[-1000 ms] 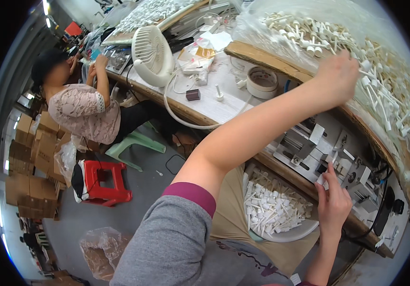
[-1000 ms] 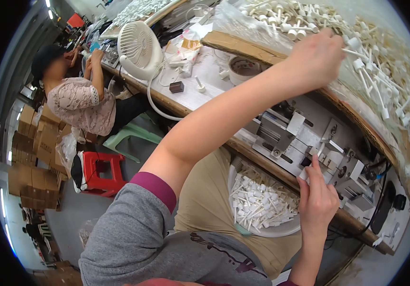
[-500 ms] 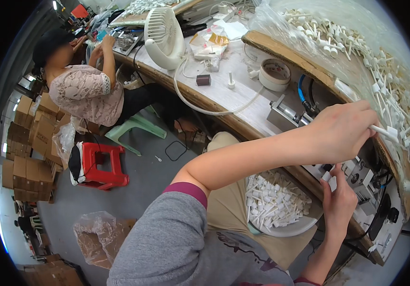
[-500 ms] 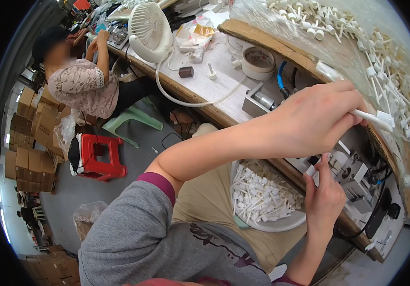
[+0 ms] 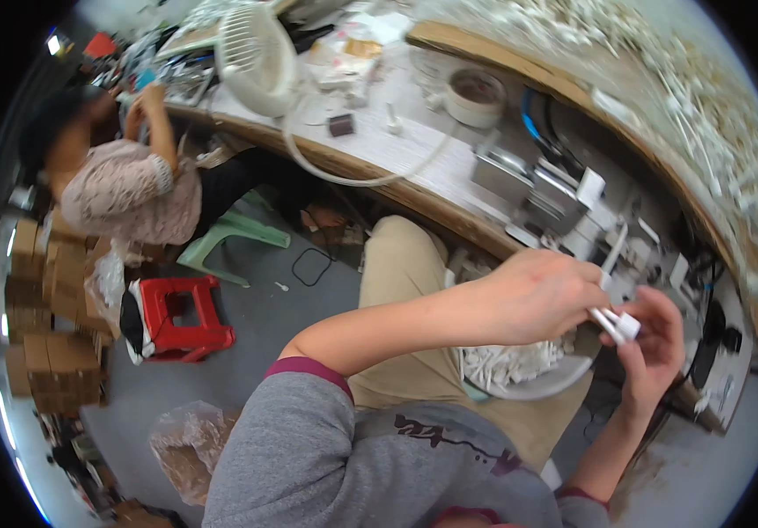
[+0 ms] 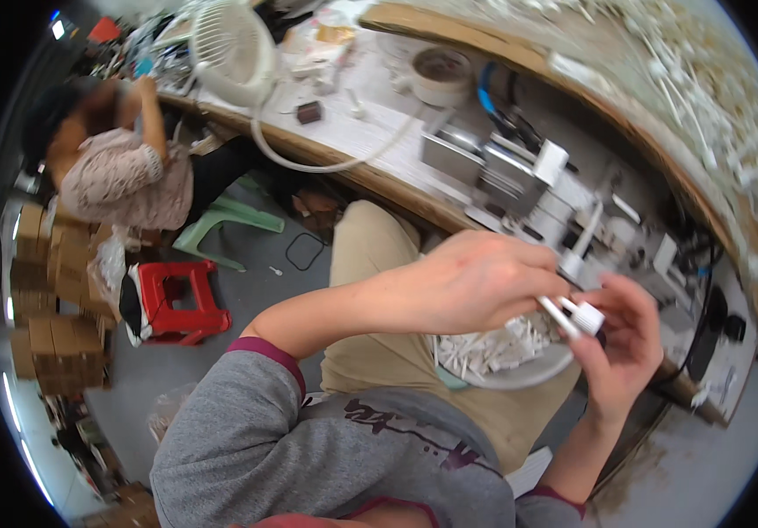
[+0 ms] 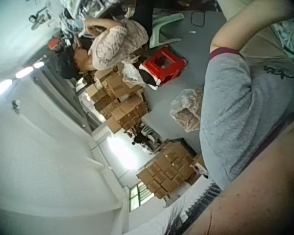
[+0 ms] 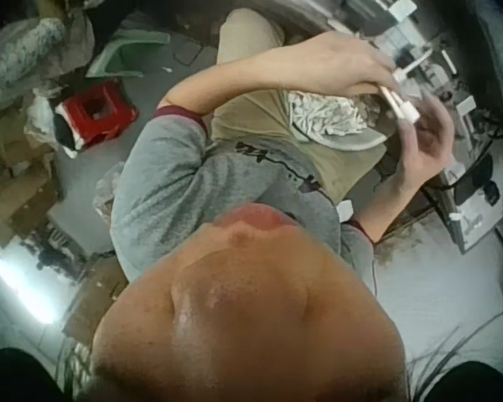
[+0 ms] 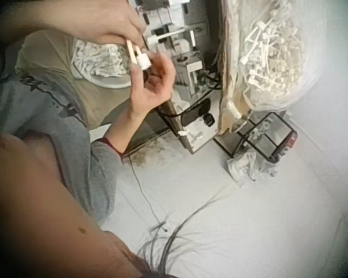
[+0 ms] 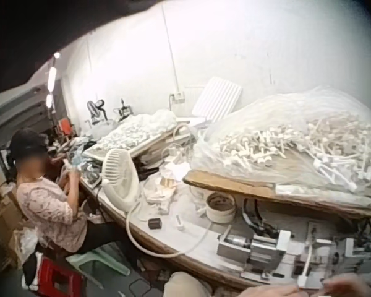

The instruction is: Manually assemble plastic pump or sprayer components using a small pneumatic or mechanical press fixture.

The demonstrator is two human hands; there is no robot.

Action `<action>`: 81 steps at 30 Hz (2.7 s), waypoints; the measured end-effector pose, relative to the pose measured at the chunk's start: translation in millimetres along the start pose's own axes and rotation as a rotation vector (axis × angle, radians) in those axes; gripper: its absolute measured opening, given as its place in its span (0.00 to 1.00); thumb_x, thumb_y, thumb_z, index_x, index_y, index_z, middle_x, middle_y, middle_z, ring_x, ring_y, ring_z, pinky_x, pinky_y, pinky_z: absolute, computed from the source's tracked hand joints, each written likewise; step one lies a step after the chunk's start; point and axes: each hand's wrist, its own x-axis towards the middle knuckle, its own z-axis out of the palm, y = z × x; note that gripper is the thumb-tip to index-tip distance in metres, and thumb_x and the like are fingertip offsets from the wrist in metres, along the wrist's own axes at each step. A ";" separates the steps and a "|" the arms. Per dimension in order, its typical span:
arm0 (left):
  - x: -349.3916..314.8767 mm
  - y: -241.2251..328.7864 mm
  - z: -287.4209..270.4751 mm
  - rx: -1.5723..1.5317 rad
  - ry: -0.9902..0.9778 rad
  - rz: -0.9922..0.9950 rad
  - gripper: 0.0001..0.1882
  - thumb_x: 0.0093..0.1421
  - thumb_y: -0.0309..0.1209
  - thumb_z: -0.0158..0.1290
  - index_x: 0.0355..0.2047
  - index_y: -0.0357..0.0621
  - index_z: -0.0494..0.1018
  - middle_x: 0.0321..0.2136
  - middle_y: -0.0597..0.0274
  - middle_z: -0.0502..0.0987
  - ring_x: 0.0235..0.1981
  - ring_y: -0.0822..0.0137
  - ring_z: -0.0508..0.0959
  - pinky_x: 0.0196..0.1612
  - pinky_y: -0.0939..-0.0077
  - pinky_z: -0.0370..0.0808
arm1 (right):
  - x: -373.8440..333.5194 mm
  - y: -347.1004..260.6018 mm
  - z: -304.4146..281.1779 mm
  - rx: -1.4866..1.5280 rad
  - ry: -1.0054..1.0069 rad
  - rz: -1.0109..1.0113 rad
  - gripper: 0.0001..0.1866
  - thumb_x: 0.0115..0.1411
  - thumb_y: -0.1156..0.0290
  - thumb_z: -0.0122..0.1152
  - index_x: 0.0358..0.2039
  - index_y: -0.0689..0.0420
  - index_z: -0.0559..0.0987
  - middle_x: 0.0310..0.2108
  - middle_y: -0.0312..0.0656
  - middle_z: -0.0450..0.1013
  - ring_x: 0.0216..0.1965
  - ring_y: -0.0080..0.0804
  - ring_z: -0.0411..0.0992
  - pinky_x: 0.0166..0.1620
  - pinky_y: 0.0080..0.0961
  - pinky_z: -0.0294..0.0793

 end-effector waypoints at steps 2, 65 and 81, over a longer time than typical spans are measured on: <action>-4.5 -3.7 9.0 -0.025 0.071 -0.078 0.14 0.55 0.24 0.59 0.44 0.42 0.79 0.35 0.55 0.79 0.37 0.53 0.81 0.39 0.63 0.78 | -4.0 -4.7 1.6 -0.215 0.033 -0.015 0.16 0.50 0.84 0.72 0.40 0.66 0.81 0.40 0.43 0.77 0.38 0.25 0.75 0.37 0.16 0.73; 47.0 -5.6 41.9 0.554 -0.043 -0.099 0.13 0.47 0.30 0.67 0.35 0.43 0.83 0.48 0.61 0.82 0.24 0.58 0.82 0.30 0.71 0.78 | 80.3 -46.3 -94.2 -1.115 0.435 -0.638 0.07 0.56 0.73 0.68 0.35 0.58 0.82 0.39 0.39 0.79 0.40 0.33 0.75 0.41 0.27 0.74; 36.0 -11.0 38.5 0.421 -0.009 -0.028 0.16 0.48 0.28 0.67 0.38 0.41 0.82 0.49 0.57 0.81 0.26 0.58 0.83 0.32 0.72 0.79 | 264.9 7.4 -53.4 -1.365 0.037 -0.232 0.22 0.65 0.50 0.57 0.41 0.60 0.78 0.39 0.48 0.75 0.46 0.47 0.74 0.49 0.40 0.73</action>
